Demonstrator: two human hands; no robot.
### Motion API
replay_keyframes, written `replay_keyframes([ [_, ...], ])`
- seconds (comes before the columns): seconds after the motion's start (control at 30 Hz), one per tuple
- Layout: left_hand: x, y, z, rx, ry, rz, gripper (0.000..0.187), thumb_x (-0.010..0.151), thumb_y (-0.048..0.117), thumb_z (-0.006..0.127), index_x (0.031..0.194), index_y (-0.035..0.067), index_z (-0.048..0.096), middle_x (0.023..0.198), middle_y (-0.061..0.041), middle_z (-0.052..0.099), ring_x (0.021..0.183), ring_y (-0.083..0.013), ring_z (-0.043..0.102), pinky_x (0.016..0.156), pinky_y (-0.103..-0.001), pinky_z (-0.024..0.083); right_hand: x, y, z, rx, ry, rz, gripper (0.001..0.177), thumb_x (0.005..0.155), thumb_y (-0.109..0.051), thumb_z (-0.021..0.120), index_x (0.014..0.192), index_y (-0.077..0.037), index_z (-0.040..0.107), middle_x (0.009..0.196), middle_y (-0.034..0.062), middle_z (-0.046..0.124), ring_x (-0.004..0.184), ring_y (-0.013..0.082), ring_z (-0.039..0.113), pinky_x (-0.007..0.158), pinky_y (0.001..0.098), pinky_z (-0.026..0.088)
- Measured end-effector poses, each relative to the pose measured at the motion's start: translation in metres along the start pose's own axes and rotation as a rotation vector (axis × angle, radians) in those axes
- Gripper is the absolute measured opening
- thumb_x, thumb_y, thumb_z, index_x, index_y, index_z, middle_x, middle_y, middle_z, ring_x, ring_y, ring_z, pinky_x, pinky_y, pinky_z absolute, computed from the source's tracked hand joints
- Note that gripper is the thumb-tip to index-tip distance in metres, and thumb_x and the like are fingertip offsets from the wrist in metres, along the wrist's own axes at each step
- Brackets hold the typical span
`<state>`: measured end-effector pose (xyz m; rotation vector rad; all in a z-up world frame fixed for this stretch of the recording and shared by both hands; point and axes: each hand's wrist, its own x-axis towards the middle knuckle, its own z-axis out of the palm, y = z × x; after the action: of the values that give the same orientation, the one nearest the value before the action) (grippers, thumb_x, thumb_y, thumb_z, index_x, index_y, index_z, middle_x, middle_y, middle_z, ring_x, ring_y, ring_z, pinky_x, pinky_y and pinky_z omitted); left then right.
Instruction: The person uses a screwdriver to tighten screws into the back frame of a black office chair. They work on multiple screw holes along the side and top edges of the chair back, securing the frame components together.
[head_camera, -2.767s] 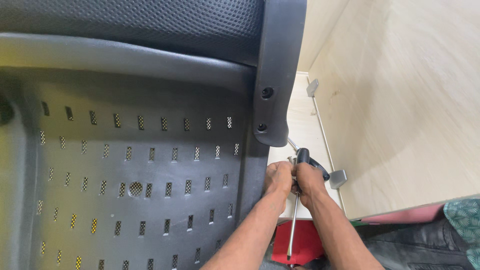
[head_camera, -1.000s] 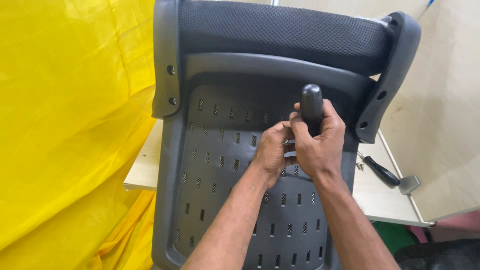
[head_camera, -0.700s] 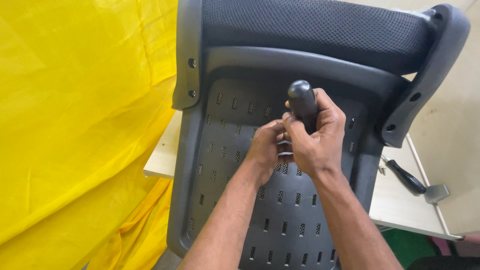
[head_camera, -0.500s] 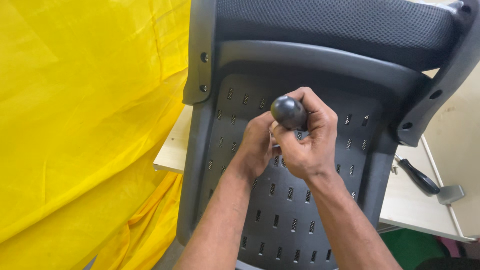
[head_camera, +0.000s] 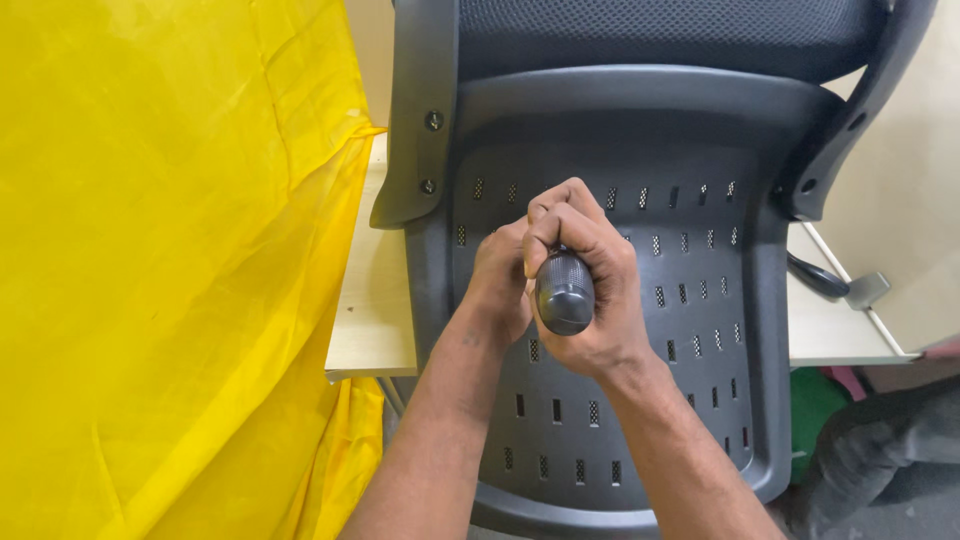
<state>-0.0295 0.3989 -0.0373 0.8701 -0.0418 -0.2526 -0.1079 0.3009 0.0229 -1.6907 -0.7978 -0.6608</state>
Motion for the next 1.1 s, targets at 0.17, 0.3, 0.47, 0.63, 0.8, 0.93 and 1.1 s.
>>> replay_keyframes([
  [0.17, -0.005, 0.004, -0.011, -0.133, -0.043, -0.116, 0.014, 0.084, 0.012, 0.067, 0.095, 0.004, 0.067, 0.095, -0.007, 0.064, 0.08, -0.0164, 0.065, 0.07, -0.036, 0.055, -0.001, -0.014, 0.017, -0.077, -0.05, -0.011, 0.018, 0.07, -0.012, 0.062, 0.087, -0.01, 0.056, 0.102, 0.0074, 0.053, 0.108, 0.0199, 0.05, 0.101, 0.0357, 0.043],
  [0.3, -0.012, 0.007, -0.021, -0.163, -0.657, 0.311, 0.032, 0.091, 0.028, 0.058, 0.098, -0.001, 0.07, 0.096, -0.007, 0.066, 0.086, -0.0127, 0.068, 0.073, -0.029, 0.055, -0.004, -0.02, 0.027, -0.182, -0.057, 0.053, 0.028, 0.064, -0.013, 0.064, 0.092, -0.01, 0.058, 0.114, 0.0109, 0.046, 0.118, 0.025, 0.042, 0.103, 0.0379, 0.036],
  [0.47, -0.006, 0.006, -0.014, -0.103, 0.141, 0.024, 0.021, 0.082, 0.018, 0.061, 0.071, 0.0, 0.062, 0.068, -0.013, 0.063, 0.052, -0.0196, 0.058, 0.045, -0.033, 0.047, -0.009, -0.01, 0.021, 0.003, -0.081, 0.329, 0.037, 0.071, -0.014, 0.068, 0.108, -0.01, 0.063, 0.109, 0.0045, 0.039, 0.098, 0.0147, 0.043, 0.09, 0.0282, 0.041],
  [0.63, -0.004, 0.019, -0.014, -0.182, 0.319, 0.1, 0.016, 0.083, 0.01, 0.058, 0.069, 0.001, 0.055, 0.065, -0.01, 0.056, 0.047, -0.0177, 0.051, 0.044, -0.035, 0.045, 0.0, 0.0, 0.019, 0.285, 0.025, 0.699, 0.016, 0.087, -0.011, 0.058, 0.102, -0.006, 0.062, 0.085, 0.0007, 0.05, 0.075, 0.0084, 0.047, 0.069, 0.0238, 0.041],
  [0.8, -0.017, 0.024, -0.019, -0.236, 0.309, 0.183, 0.006, 0.084, 0.009, 0.053, 0.08, 0.003, 0.052, 0.062, -0.008, 0.054, 0.047, -0.0153, 0.048, 0.044, -0.032, 0.041, 0.009, -0.022, 0.024, 0.255, -0.034, 1.006, 0.029, 0.099, -0.027, 0.053, 0.091, -0.003, 0.066, 0.078, 0.0022, 0.062, 0.066, 0.0083, 0.056, 0.061, 0.0245, 0.048],
  [0.93, -0.022, 0.03, -0.027, -0.171, 0.341, 0.24, 0.008, 0.084, 0.008, 0.054, 0.089, 0.002, 0.053, 0.062, -0.007, 0.054, 0.052, -0.0136, 0.051, 0.048, -0.031, 0.044, 0.014, -0.042, 0.041, 0.216, -0.085, 1.158, 0.039, 0.098, -0.036, 0.054, 0.093, -0.002, 0.073, 0.077, 0.0076, 0.07, 0.059, 0.0095, 0.062, 0.055, 0.025, 0.053],
  [1.1, -0.027, 0.039, -0.03, -0.115, 0.335, 0.238, 0.02, 0.082, 0.009, 0.057, 0.099, 0.0, 0.056, 0.06, -0.007, 0.055, 0.051, -0.0141, 0.053, 0.047, -0.03, 0.043, 0.019, -0.061, 0.053, 0.108, -0.059, 1.307, 0.048, 0.099, -0.043, 0.053, 0.088, 0.0, 0.071, 0.066, 0.0093, 0.067, 0.05, 0.0126, 0.059, 0.048, 0.0278, 0.05],
])
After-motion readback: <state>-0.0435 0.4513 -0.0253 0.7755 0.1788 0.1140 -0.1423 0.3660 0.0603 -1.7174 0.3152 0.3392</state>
